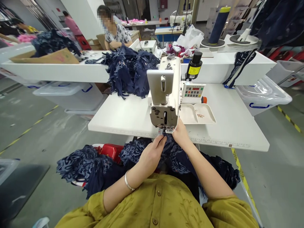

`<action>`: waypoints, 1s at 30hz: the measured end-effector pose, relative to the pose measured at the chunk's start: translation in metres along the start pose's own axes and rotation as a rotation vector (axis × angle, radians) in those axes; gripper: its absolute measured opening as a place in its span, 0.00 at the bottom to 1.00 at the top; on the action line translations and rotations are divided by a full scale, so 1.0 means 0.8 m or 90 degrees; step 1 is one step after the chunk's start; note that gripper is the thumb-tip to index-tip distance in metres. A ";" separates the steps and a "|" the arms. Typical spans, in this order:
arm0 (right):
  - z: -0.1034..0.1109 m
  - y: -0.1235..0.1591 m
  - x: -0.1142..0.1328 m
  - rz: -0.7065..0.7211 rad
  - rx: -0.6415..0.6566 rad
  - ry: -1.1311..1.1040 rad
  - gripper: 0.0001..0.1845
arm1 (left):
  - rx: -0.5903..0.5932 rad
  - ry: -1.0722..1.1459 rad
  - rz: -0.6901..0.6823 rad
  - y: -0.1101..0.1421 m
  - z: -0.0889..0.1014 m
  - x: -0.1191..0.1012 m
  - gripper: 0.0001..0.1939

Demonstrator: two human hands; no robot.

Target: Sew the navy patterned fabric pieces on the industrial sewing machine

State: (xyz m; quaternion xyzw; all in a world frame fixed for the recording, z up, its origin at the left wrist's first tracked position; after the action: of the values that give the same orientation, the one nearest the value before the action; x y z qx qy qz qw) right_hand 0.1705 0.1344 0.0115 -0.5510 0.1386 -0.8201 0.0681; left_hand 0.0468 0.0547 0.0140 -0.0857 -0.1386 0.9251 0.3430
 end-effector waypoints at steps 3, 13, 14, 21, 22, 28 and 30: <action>0.000 -0.003 -0.003 -0.003 -0.012 -0.002 0.20 | 0.006 0.013 0.008 -0.002 -0.004 -0.001 0.23; -0.001 -0.006 -0.011 0.018 -0.030 0.003 0.17 | 0.009 0.012 -0.008 -0.006 -0.009 -0.005 0.23; -0.001 -0.006 -0.012 0.016 -0.030 0.005 0.17 | 0.006 0.009 -0.008 -0.006 -0.009 -0.005 0.24; -0.002 -0.008 -0.014 0.017 -0.033 0.001 0.18 | -0.001 -0.013 -0.013 -0.006 -0.005 -0.007 0.23; -0.002 -0.008 -0.014 0.015 -0.035 -0.001 0.18 | -0.003 -0.018 -0.015 -0.007 -0.004 -0.008 0.23; 0.005 0.018 -0.023 -0.038 -0.108 -0.018 0.14 | 0.005 -0.015 0.013 -0.010 -0.012 -0.004 0.22; 0.007 0.037 -0.035 -0.050 -0.139 -0.042 0.15 | 0.011 0.004 0.024 -0.009 -0.017 0.000 0.24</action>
State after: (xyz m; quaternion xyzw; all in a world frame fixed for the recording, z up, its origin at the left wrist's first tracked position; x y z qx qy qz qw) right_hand 0.1850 0.1126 -0.0200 -0.5871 0.2035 -0.7833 -0.0200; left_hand 0.0546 0.0631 0.0031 -0.0882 -0.1279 0.9322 0.3270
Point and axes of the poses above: each hand's wrist, its own y-axis away from the middle knuckle, its own z-axis out of the back of the hand, x = y × z, the point moved 8 cm from there along -y, towards the middle knuckle
